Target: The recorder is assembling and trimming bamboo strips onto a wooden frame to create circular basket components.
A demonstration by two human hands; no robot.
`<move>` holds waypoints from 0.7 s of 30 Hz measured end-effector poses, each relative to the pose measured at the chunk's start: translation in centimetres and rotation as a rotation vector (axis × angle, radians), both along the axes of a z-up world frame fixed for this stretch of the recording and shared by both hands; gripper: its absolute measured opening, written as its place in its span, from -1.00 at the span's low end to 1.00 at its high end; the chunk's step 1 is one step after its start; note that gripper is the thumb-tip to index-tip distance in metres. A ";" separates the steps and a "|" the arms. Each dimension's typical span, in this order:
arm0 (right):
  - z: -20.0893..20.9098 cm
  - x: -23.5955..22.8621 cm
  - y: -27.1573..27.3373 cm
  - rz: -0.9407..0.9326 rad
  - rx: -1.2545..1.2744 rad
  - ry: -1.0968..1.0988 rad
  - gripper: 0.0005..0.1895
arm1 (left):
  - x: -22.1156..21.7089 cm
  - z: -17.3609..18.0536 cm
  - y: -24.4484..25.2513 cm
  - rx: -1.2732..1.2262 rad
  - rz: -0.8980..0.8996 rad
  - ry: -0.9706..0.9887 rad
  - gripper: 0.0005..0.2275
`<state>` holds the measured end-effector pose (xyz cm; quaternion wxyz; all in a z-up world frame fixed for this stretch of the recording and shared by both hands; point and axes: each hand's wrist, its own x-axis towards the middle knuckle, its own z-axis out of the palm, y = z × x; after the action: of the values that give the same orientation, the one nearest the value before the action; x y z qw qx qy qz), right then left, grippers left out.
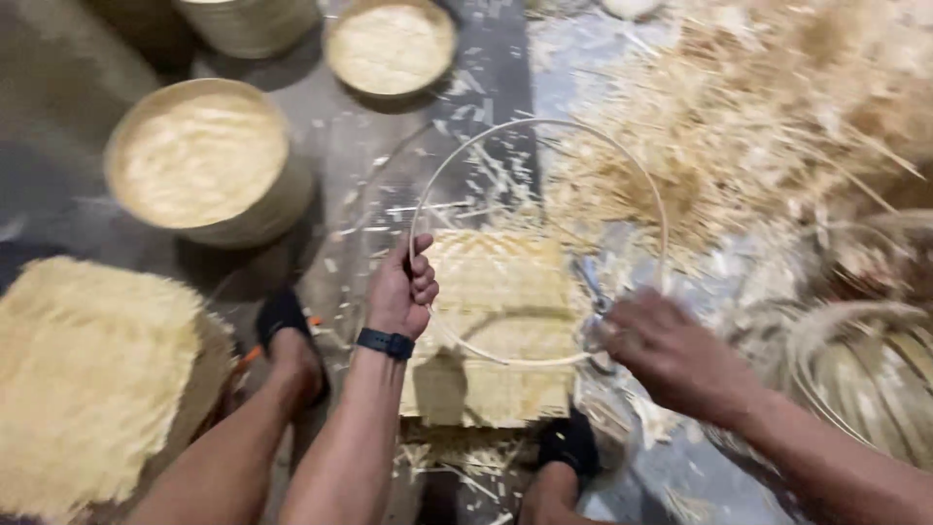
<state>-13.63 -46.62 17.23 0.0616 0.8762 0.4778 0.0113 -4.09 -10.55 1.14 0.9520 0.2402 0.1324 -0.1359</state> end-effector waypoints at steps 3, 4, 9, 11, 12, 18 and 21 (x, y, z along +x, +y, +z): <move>1.4 4.5 2.0 -0.234 0.411 -0.268 -0.38 | -0.6 1.7 2.5 0.184 0.059 0.135 -0.72; 0.7 6.0 2.6 -0.221 0.423 -0.269 -0.38 | -0.7 1.6 3.0 0.192 0.074 0.131 -0.72; -4.3 10.6 4.4 -0.942 1.027 0.541 -0.50 | -2.2 0.9 4.0 0.197 0.096 0.193 -0.76; -5.8 11.2 4.7 -0.889 1.106 0.507 -0.50 | -2.3 -0.3 4.7 0.156 0.116 0.186 -0.76; -6.6 11.5 4.6 -0.843 1.192 0.466 -0.51 | -2.4 -0.9 5.0 0.120 0.126 0.174 -0.77; -9.2 9.7 6.1 -0.966 1.770 0.863 -0.57 | -2.2 -3.5 5.0 0.021 0.195 0.276 -0.82; -10.4 8.2 6.2 -0.952 1.841 0.902 -0.58 | -1.8 -3.8 5.2 -0.099 0.233 0.220 -0.83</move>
<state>-5.42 -40.39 6.83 -0.7873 0.6052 -0.1163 0.0172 -5.90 -5.39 -2.63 0.9518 0.1599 0.2559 -0.0561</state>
